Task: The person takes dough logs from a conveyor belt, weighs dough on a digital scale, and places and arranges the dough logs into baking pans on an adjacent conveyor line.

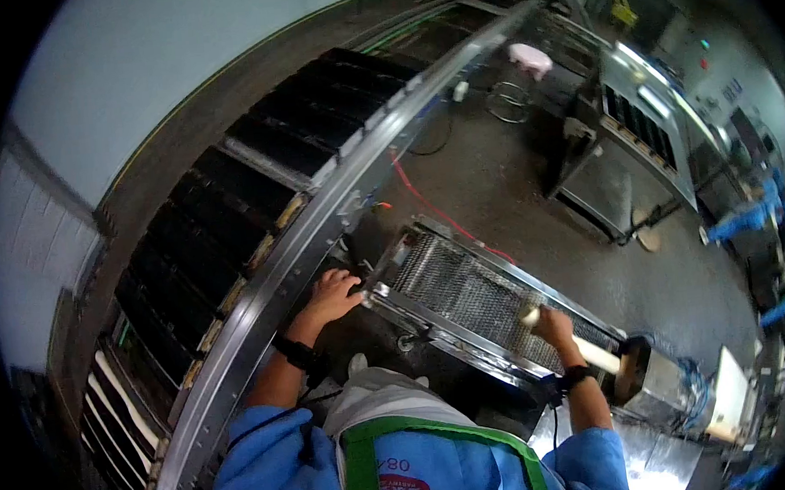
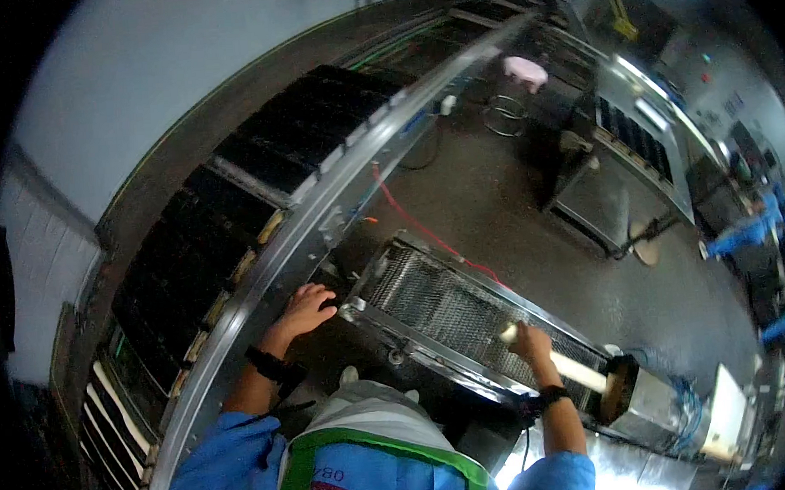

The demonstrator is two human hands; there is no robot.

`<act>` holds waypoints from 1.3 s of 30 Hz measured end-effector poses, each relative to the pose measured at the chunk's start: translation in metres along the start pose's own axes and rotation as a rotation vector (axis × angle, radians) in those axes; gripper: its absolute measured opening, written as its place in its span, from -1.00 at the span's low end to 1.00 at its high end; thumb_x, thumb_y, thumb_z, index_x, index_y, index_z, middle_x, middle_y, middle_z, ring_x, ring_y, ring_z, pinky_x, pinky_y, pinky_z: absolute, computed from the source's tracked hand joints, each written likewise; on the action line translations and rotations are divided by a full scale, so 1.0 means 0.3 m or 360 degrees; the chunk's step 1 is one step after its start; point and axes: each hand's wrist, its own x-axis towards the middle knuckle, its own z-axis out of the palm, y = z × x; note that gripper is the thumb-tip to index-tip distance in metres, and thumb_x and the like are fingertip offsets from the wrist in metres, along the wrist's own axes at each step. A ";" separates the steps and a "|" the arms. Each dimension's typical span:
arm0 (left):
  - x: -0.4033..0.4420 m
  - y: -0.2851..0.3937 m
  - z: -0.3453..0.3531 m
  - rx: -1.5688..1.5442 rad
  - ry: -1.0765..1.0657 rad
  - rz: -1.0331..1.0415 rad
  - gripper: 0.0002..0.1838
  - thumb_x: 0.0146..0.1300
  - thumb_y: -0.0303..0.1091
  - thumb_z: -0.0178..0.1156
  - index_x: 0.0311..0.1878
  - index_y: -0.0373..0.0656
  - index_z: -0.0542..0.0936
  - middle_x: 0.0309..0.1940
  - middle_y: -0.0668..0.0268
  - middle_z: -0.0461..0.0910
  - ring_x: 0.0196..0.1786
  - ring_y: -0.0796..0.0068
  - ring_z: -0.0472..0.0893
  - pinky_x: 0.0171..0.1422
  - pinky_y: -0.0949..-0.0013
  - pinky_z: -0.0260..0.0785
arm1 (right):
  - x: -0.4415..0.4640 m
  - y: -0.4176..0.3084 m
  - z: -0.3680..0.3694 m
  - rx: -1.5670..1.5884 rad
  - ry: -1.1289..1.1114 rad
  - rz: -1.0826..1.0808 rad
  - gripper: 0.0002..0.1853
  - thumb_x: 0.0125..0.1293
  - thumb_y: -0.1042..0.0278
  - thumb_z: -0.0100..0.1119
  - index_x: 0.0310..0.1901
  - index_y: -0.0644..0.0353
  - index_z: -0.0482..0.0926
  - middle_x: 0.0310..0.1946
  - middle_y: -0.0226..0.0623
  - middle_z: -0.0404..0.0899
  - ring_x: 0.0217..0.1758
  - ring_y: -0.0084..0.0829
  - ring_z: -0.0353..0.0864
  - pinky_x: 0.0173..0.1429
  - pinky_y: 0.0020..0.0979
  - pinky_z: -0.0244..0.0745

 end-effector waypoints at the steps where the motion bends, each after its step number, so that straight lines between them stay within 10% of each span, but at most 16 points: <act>1: 0.011 -0.029 -0.008 -0.0040 0.0044 0.0006 -0.56 0.13 -0.10 0.00 0.04 -0.08 0.34 0.19 0.17 0.06 0.28 0.17 -0.08 0.26 0.13 -0.13 | 0.009 -0.011 -0.059 0.0110 0.0097 -0.0018 -0.56 -0.31 0.27 0.30 -0.32 0.23 0.43 -0.41 -0.08 0.50 -0.33 -0.14 0.49 -0.24 -0.24 0.39; 13: 0.123 -0.123 -0.141 -0.0442 0.0793 0.0171 -0.49 0.04 -0.20 0.08 0.09 -0.06 0.26 0.16 0.08 0.06 0.20 0.04 0.05 0.22 0.13 -0.04 | 0.057 -0.531 -0.923 0.1720 0.1265 -0.0702 -0.62 -0.08 0.35 0.15 -0.17 0.30 0.41 -0.40 -0.31 0.49 -0.41 -0.52 0.48 -0.38 -0.57 0.38; 23: 0.376 -0.285 -0.306 -0.1228 0.1403 -0.0109 -0.31 0.10 -0.11 0.00 0.22 -0.20 -0.01 0.25 0.10 -0.19 0.28 0.20 -0.09 0.29 0.26 -0.20 | 0.620 -1.288 -0.527 0.2038 -0.0191 -0.1219 -0.71 0.04 0.37 0.15 -0.19 0.24 0.42 -0.28 -0.36 0.45 -0.22 -0.56 0.43 -0.18 -0.54 0.36; 28: 0.543 -0.292 -0.311 -0.1305 0.1546 -0.0697 -0.28 -0.03 -0.11 0.07 0.19 -0.18 0.08 0.23 -0.07 -0.14 0.29 0.04 -0.20 0.29 0.16 -0.19 | 0.684 -0.980 -0.349 0.1361 -0.0608 -0.1279 -0.62 0.05 0.30 0.15 -0.10 0.26 0.39 -0.18 -0.29 0.43 -0.13 -0.49 0.41 -0.06 -0.49 0.32; 32: 0.613 -0.306 -0.274 -0.0788 0.1397 -0.0952 -0.36 -0.10 -0.06 0.06 0.12 -0.04 0.23 0.18 0.06 0.05 0.29 0.12 -0.10 0.32 0.09 -0.39 | 0.719 -0.429 -0.112 0.0736 0.0077 -0.0831 -0.59 -0.05 0.27 0.18 -0.12 0.21 0.42 -0.20 -0.10 0.46 -0.09 -0.21 0.43 -0.06 -0.34 0.33; 39: 0.733 -0.400 -0.163 -0.1026 0.1592 -0.0573 -0.41 -0.13 -0.13 0.11 0.05 -0.08 0.32 0.18 0.03 0.04 0.23 0.07 0.01 0.28 0.07 -0.26 | 0.245 0.305 0.241 -0.0074 -0.0073 0.0757 -0.25 -0.20 0.32 0.30 0.10 -0.11 0.15 0.11 -0.17 0.13 0.18 -0.08 0.07 0.02 0.10 0.14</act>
